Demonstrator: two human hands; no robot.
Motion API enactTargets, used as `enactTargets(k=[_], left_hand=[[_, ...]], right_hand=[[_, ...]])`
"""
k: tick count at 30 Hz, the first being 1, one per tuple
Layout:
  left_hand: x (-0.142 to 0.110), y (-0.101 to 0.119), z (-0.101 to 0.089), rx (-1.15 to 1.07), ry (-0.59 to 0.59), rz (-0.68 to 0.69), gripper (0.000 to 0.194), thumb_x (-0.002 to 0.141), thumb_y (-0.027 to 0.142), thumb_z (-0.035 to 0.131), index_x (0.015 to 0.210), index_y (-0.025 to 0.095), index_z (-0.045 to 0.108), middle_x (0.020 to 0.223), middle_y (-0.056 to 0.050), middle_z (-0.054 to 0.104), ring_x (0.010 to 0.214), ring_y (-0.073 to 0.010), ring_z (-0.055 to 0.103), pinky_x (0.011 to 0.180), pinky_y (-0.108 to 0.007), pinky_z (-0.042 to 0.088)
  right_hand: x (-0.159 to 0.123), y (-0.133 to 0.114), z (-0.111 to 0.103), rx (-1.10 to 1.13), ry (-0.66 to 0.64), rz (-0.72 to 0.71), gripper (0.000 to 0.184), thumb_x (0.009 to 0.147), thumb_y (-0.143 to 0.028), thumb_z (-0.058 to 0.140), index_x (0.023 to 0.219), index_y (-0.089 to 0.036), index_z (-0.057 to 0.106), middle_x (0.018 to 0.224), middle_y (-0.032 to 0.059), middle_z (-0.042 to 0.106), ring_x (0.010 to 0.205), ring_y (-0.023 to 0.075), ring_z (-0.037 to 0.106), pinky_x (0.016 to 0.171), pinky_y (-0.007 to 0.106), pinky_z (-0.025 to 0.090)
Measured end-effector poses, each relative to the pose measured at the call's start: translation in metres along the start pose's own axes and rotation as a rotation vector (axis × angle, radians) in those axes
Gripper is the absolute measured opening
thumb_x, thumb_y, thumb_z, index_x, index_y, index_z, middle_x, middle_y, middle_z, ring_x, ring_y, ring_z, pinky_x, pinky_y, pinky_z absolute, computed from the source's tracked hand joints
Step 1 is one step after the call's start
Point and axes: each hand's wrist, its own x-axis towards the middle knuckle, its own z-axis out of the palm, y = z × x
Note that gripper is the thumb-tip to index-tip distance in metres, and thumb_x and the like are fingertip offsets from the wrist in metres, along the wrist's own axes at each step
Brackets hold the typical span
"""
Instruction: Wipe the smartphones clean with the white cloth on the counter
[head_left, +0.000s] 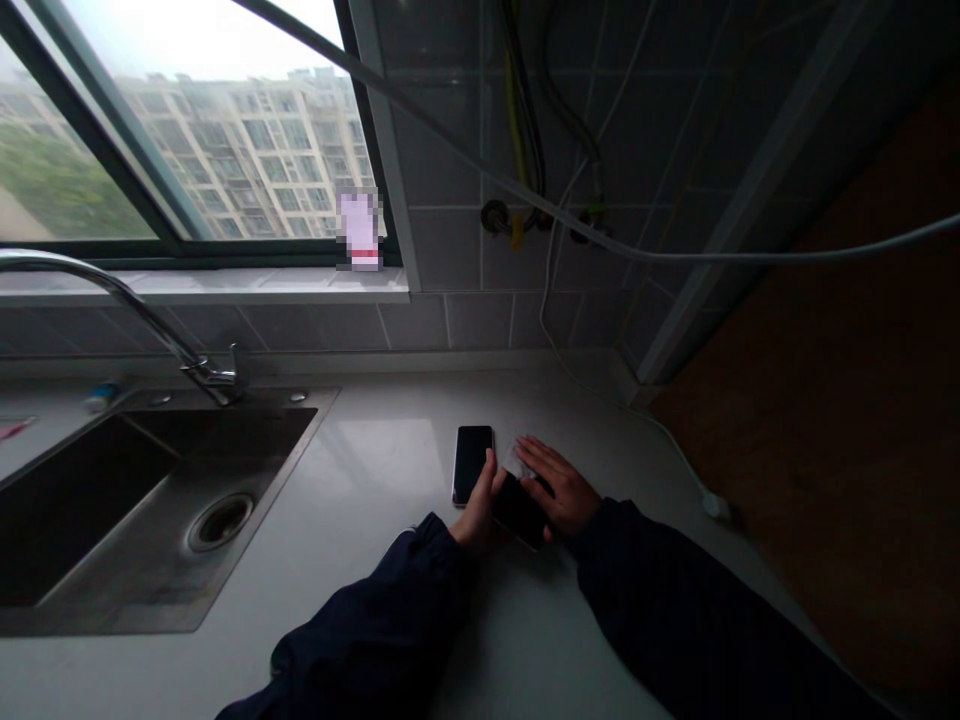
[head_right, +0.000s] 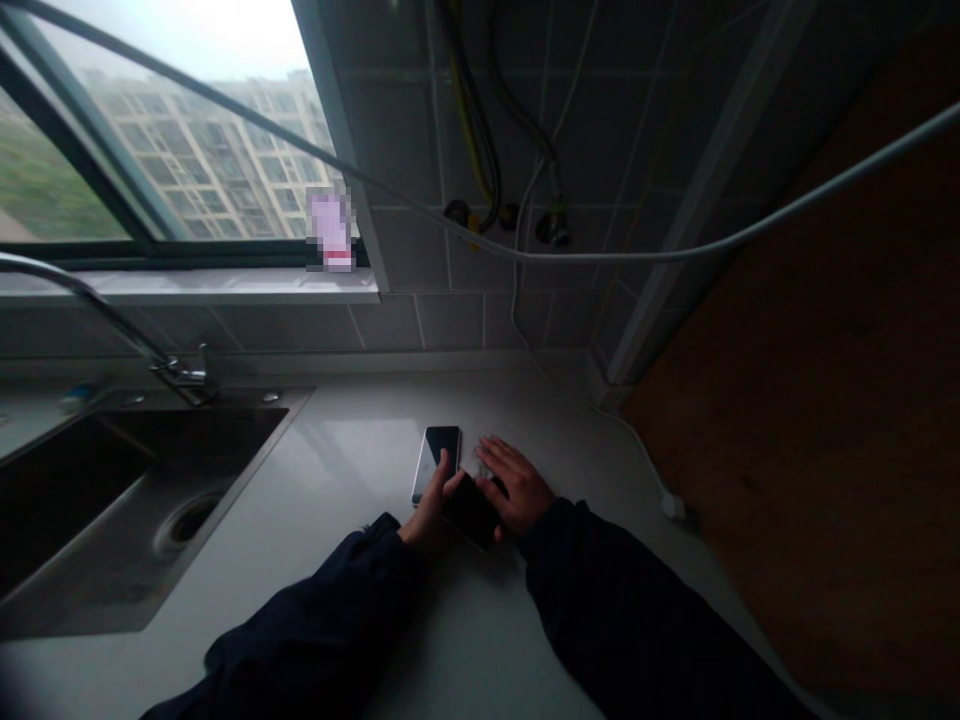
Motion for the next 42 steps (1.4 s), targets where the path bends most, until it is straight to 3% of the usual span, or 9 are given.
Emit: enactTargets(k=[34,42], left_hand=[[-0.0019,0.0013,0.0022,-0.023,0.015,-0.019,0.08,0.097,0.071,0.035,0.148,0.013,0.054,0.119,-0.02,0.071,0.108,-0.0335,0.069,0.093,-0.042,0.052],[-0.003,0.0004,0.002,0.028,-0.085,0.005,0.078,0.095,0.072,0.038,0.151,0.019,0.051,0.121,-0.019,0.072,0.105,-0.0349,0.072,0.092,-0.046,0.053]], right_hand=[[0.0002,0.0003,-0.0023,0.015,-0.011,0.003,0.056,0.105,-0.052,0.042,0.151,-0.02,0.053,0.158,0.0137,0.049,0.15,0.029,0.04,0.123,0.055,0.036],[-0.0005,0.0038,-0.003,-0.034,0.003,0.093,0.057,0.105,-0.047,0.044,0.156,-0.022,0.044,0.163,0.0123,0.04,0.154,0.0292,0.034,0.123,0.058,0.032]])
